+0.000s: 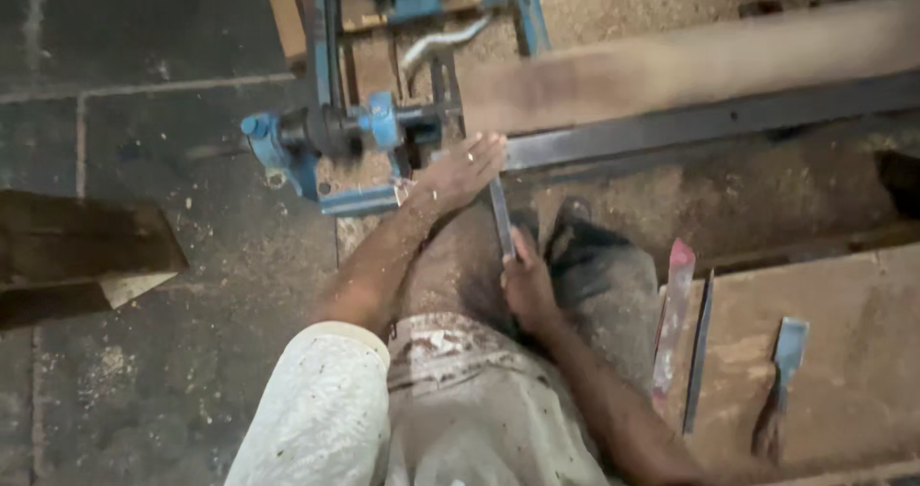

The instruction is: The person uses a chisel to shape a cylindrical piece of wood mounted on a lathe. They hold the chisel with both hands and guide it along the spinning wood to carve a decorative pattern. Wood shavings fall to the floor during the process.

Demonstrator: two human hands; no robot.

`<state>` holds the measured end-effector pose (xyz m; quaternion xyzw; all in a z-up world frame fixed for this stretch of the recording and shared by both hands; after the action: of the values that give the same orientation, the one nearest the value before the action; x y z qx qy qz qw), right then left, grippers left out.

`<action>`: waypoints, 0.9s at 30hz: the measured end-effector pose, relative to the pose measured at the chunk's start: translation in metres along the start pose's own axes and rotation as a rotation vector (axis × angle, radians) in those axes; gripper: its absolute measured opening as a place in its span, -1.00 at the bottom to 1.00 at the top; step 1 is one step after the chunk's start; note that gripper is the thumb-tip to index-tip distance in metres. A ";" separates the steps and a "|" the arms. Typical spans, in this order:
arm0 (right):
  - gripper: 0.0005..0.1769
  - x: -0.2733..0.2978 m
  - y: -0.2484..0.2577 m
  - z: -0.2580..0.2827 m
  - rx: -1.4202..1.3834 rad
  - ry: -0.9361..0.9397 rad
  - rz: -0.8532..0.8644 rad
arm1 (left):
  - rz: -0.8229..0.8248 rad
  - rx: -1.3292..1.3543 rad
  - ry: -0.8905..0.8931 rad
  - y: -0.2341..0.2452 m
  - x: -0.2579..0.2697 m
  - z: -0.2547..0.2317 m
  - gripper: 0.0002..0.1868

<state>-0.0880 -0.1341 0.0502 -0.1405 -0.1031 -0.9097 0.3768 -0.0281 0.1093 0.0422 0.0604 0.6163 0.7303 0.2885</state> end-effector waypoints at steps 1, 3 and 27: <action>-0.43 0.005 0.002 -0.001 -0.010 -0.037 -0.008 | 0.017 -0.004 -0.012 -0.003 0.004 -0.006 -0.54; -0.38 -0.003 0.010 0.006 -0.026 -0.079 -0.024 | 0.038 -0.043 -0.037 -0.007 0.002 0.004 -0.52; -0.44 -0.025 0.076 0.010 0.194 -0.131 0.183 | 0.012 -0.038 0.062 -0.017 0.001 -0.001 -0.52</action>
<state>-0.0153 -0.1677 0.0573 -0.1714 -0.2017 -0.8463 0.4622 -0.0240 0.1101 0.0259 0.0359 0.6106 0.7450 0.2661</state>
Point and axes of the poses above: each hand's wrist, its own x-axis away from the middle knuckle, its own y-axis out of the back of the hand, z = x × y, the point moved 1 cm from there along -x, towards the middle knuckle, and after that the axes turned 12 degrees about z, right-handed, at the moved point
